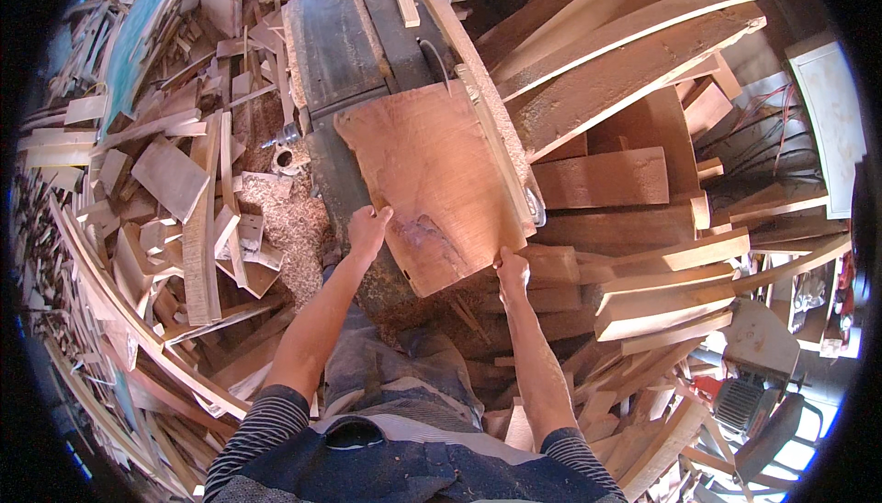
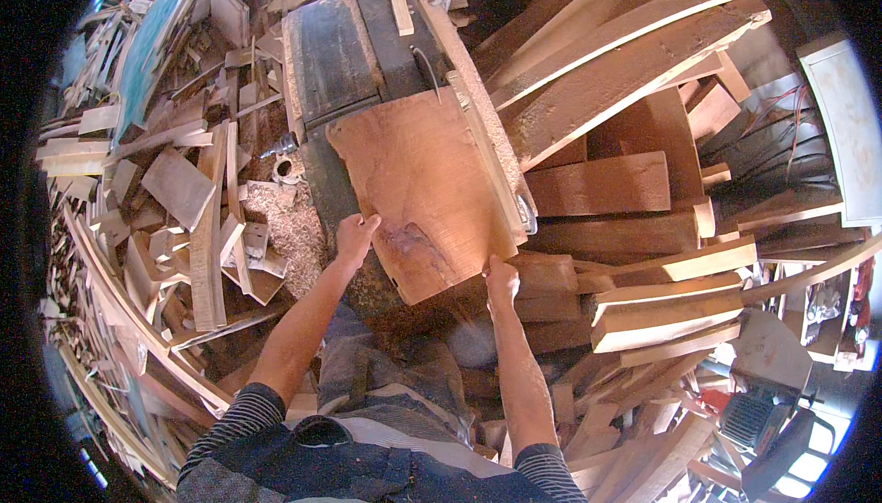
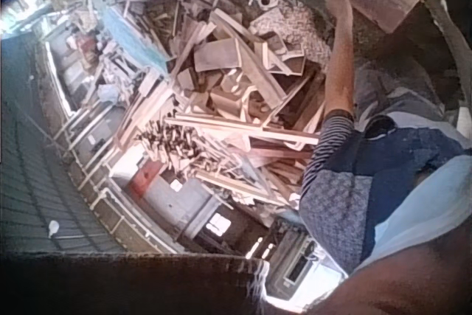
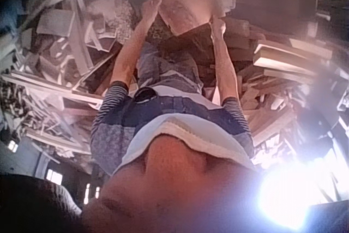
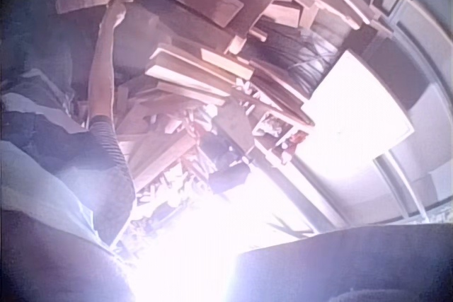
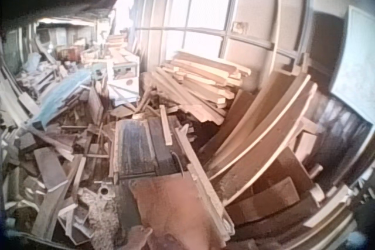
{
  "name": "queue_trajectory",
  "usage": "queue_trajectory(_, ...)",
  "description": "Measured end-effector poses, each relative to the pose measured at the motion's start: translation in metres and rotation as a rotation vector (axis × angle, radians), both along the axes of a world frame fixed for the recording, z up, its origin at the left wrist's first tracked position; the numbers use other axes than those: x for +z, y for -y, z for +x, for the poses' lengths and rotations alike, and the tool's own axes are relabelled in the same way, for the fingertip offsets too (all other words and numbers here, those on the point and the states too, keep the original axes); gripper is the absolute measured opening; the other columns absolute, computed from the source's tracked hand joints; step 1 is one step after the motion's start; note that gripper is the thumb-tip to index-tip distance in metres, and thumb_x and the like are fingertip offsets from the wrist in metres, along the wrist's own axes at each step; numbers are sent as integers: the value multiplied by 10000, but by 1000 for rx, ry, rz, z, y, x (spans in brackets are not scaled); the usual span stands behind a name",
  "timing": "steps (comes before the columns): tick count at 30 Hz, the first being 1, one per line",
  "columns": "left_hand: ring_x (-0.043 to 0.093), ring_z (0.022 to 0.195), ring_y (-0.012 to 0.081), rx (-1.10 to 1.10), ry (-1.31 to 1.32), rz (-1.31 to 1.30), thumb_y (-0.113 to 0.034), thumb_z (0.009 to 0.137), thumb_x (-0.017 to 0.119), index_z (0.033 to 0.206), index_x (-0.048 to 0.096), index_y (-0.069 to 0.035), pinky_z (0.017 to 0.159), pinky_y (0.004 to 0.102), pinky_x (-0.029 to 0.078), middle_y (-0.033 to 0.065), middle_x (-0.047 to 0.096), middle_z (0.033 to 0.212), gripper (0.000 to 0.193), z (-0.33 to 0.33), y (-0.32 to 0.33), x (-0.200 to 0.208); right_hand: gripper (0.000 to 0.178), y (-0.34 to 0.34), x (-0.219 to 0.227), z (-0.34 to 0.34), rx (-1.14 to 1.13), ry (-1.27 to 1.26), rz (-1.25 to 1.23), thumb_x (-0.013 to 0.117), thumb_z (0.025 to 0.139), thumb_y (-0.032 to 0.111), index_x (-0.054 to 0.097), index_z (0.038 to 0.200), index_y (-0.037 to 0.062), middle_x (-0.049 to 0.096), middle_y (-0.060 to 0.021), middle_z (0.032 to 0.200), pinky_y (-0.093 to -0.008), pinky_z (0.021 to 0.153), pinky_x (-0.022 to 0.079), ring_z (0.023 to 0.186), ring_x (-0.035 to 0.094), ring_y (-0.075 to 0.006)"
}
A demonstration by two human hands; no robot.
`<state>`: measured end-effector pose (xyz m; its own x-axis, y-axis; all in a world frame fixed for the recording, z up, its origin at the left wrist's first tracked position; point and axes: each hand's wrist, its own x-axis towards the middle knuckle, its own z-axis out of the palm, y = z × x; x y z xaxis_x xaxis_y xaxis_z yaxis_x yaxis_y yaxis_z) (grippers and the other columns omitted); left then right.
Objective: The person uses a jointer to shave and flatten several wood pieces, including a large board and a thin strip, by feeding them across the rotating blade.
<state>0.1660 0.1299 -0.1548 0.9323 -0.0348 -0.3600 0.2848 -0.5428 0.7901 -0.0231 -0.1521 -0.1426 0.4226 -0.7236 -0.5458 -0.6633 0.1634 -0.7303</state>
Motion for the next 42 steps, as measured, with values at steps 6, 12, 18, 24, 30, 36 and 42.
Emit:
queue_trajectory(6, 541, 630, 291, 64, -82, -36, -381, 886, 745, 691, 532, 21, 632, 485, 403, 167, 528, 652, 494, 9, -4, 3, 390, -3, -4, 13, 1, -21, 0, 634, 947, 235, 632, 612, 36, 599, -43, 598, -363, 513, 371, 534, 500, -137)
queue_trajectory(12, 541, 627, 286, 82, -34, -31, -360, 884, 755, 701, 554, 28, 635, 478, 410, 174, 555, 657, 474, 16, -5, 8, 382, 0, -9, 21, -9, 12, 73, 613, 894, 282, 640, 596, 44, 615, -64, 597, -377, 551, 406, 556, 544, -180)
queue_trajectory(18, 583, 662, 287, 109, -28, -57, -342, 885, 758, 738, 596, 42, 667, 469, 452, 173, 609, 693, 442, 18, 2, 11, 388, 0, -13, 26, -59, 75, 50, 630, 946, 228, 611, 603, 49, 566, -26, 583, -339, 495, 330, 514, 466, -119)
queue_trajectory(24, 572, 684, 237, 182, -25, -96, -297, 868, 779, 763, 594, 45, 677, 444, 467, 160, 609, 709, 403, 23, -3, -2, 424, -9, 0, 40, -63, 75, 69, 654, 966, 266, 601, 597, 65, 534, -11, 564, -334, 477, 306, 487, 437, -114)
queue_trajectory(30, 494, 730, 137, 238, -29, -297, -129, 863, 762, 751, 525, 23, 664, 370, 433, 48, 549, 737, 303, 22, -1, -4, 429, -6, -2, 48, -88, 82, 68, 680, 965, 290, 613, 606, 65, 530, -15, 550, -331, 455, 291, 467, 433, -120)
queue_trajectory(36, 484, 740, 113, 218, -9, -445, -80, 892, 727, 784, 514, -3, 656, 340, 422, 18, 551, 776, 251, 4, 0, 17, 414, -8, -7, 55, -126, 174, 111, 703, 946, 301, 633, 627, 48, 546, -26, 544, -332, 446, 302, 453, 440, -122)
queue_trajectory(42, 540, 727, 117, 121, -266, -351, -103, 913, 737, 819, 507, -15, 618, 335, 446, 25, 561, 791, 264, -55, -9, 28, 361, -4, -11, 60, -84, 125, 85, 676, 926, 253, 643, 637, 40, 580, -32, 582, -336, 476, 336, 492, 471, -128)
